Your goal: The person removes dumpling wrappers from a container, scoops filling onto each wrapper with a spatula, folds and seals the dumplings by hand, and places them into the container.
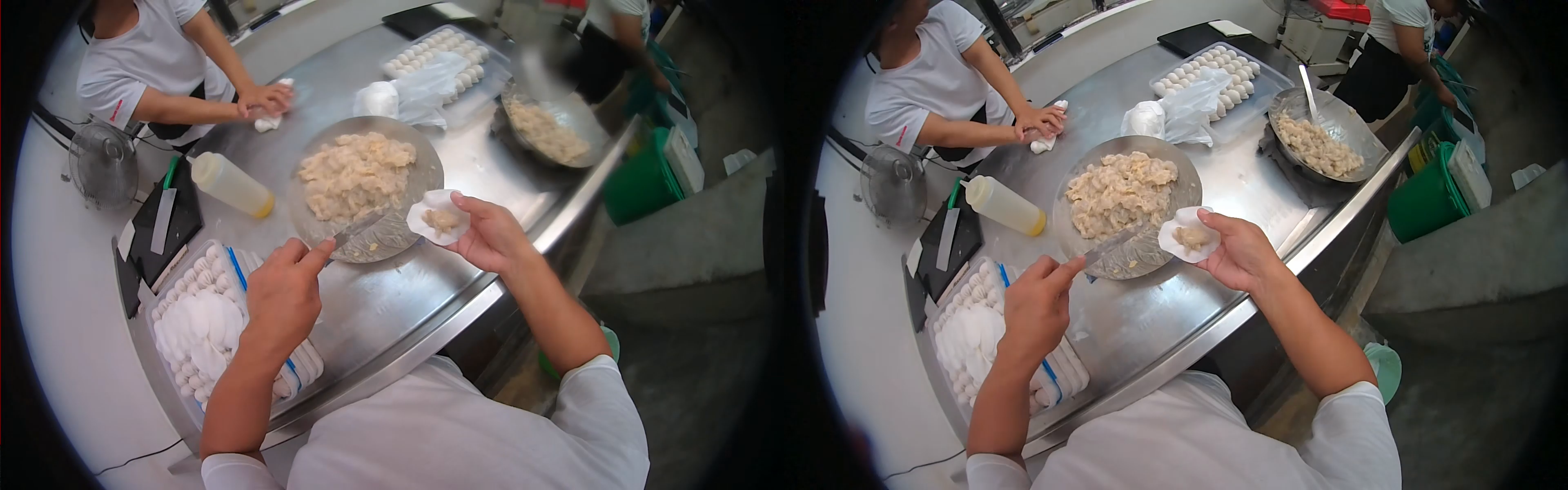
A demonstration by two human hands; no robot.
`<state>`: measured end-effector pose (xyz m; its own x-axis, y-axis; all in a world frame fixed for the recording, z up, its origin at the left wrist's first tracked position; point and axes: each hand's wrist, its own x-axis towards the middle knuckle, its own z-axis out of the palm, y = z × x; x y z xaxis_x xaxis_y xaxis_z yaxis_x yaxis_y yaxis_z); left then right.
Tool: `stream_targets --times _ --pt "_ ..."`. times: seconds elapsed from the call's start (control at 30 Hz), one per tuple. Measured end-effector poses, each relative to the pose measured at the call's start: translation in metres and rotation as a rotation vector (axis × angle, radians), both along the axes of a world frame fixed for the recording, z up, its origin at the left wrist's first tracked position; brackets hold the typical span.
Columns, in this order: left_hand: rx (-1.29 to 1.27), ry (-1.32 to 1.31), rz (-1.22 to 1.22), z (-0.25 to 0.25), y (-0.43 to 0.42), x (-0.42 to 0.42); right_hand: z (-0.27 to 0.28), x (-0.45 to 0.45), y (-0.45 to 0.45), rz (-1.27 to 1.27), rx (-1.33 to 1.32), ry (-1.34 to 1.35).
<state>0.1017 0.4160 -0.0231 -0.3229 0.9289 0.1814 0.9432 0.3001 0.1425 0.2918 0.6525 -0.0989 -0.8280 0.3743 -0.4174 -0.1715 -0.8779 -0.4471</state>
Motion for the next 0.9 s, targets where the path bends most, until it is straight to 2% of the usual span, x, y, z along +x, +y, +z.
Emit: stream_targets --times 0.17,0.3,0.4,0.47,0.6,0.8,0.87,0.9 --pt "0.051 -0.157 -0.058 0.018 -0.006 0.021 0.002 -0.002 0.002 -0.001 -0.03 0.007" --pt "0.058 -0.152 -0.118 0.012 -0.007 0.029 0.003 -0.005 0.0 -0.007 -0.06 0.018" --pt "0.024 -0.038 -0.084 0.001 -0.005 0.017 0.007 -0.008 -0.007 -0.047 -0.024 0.003" --pt "0.024 0.026 0.039 -0.001 -0.009 0.009 0.008 -0.004 -0.005 -0.043 -0.03 0.008" --pt "0.036 0.003 0.05 0.001 -0.012 0.011 0.007 -0.005 -0.005 -0.025 -0.044 0.025" --pt "0.095 -0.067 -0.093 -0.004 -0.005 0.011 0.006 -0.009 -0.005 0.03 -0.012 0.034" --pt "-0.127 0.0 0.083 -0.014 -0.003 -0.013 0.001 -0.008 -0.003 0.028 0.007 0.042" --pt "-0.125 0.001 0.076 -0.014 -0.003 -0.014 -0.001 -0.007 -0.001 0.02 0.022 0.044"
